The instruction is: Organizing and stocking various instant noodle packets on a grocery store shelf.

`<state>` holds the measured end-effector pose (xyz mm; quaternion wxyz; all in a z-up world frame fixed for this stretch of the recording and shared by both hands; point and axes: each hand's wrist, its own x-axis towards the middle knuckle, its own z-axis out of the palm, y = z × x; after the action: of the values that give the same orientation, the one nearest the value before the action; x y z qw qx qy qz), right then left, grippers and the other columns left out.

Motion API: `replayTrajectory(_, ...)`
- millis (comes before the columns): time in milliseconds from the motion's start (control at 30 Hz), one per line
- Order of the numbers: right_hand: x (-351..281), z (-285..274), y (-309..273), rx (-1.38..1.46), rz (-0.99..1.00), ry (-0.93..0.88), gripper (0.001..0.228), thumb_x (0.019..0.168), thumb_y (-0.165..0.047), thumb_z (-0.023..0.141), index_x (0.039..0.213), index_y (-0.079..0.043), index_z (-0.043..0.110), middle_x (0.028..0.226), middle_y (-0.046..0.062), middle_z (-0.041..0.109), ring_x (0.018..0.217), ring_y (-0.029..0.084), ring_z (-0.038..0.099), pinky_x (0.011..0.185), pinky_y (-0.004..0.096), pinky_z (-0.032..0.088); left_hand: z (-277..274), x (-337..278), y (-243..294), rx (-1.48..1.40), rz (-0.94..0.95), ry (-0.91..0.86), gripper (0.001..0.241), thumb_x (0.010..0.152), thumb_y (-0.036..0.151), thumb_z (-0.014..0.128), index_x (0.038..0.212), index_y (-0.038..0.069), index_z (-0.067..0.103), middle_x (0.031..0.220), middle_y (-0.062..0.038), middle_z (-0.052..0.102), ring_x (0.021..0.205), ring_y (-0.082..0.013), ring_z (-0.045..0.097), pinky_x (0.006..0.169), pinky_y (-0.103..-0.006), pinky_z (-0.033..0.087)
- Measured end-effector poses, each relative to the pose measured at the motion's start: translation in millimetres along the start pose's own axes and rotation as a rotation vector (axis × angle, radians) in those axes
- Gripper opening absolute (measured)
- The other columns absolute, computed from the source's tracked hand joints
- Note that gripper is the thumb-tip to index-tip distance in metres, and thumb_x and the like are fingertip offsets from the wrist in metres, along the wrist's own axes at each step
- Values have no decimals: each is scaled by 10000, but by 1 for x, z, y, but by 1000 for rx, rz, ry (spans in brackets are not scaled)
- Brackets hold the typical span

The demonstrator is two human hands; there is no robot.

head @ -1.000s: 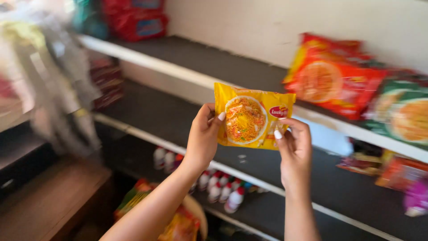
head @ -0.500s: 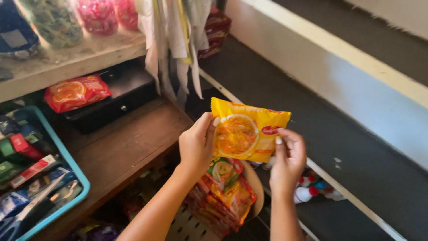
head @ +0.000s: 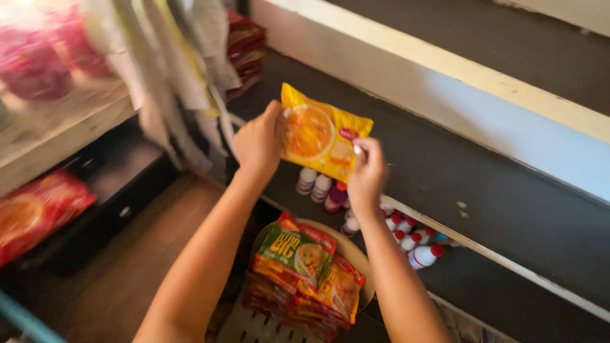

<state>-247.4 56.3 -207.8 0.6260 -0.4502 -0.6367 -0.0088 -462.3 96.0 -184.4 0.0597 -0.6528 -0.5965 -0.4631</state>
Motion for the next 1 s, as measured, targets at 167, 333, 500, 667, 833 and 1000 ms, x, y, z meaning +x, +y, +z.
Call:
replayTrajectory(167, 28, 37, 48, -118, 93, -23, 177, 990, 95, 568, 1108, -37, 584, 1005, 215, 703, 1002, 401, 705, 800, 436, 548, 64, 50, -22, -40, -4, -53, 164, 1039, 322, 561, 1089, 190, 646, 760, -176, 709, 714, -426, 681, 587, -555, 502)
replayTrajectory(333, 27, 59, 75, -136, 15, -58, 203, 940, 115, 555, 1067, -43, 560, 1000, 235, 674, 970, 454, 674, 799, 486, 532, 109, 60, -55, -93, -18, -134, 188, 1034, 309, 556, 1047, 166, 678, 779, -182, 713, 737, -413, 691, 634, -535, 521)
replayTrajectory(500, 11, 68, 101, -146, 109, -139, 199, 945, 106, 556, 1073, -46, 560, 997, 230, 685, 973, 451, 682, 779, 487, 536, 130, 61, -65, -35, -107, -319, 209, 1035, 312, 552, 1075, 161, 690, 913, -154, 740, 855, -384, 702, 709, -523, 530)
replayTrajectory(667, 8, 66, 116, -211, 205, -196, 186, 928, 69, 586, 1071, -50, 572, 987, 217, 707, 954, 433, 696, 758, 486, 539, 155, 58, -74, -42, -160, -414, 211, 1013, 312, 556, 1083, 167, 692, 993, -141, 744, 941, -378, 692, 781, -521, 534)
replayTrajectory(833, 21, 37, 77, -369, 542, -375, 109, 1001, -109, 612, 1105, -86, 589, 921, 212, 719, 890, 403, 718, 731, 494, 530, 136, 53, -72, -71, -108, -427, 198, 1025, 262, 561, 1086, 135, 700, 1043, -142, 732, 981, -374, 685, 809, -510, 542)
replayTrajectory(1000, 24, -9, 80, -369, 97, -201, 93, 961, -60, 639, 1046, -51, 602, 964, 206, 706, 860, 405, 696, 696, 459, 539, 95, 50, -46, -27, 154, -193, 137, 999, 214, 648, 1020, 79, 658, 1030, -128, 652, 1000, -356, 656, 819, -474, 543)
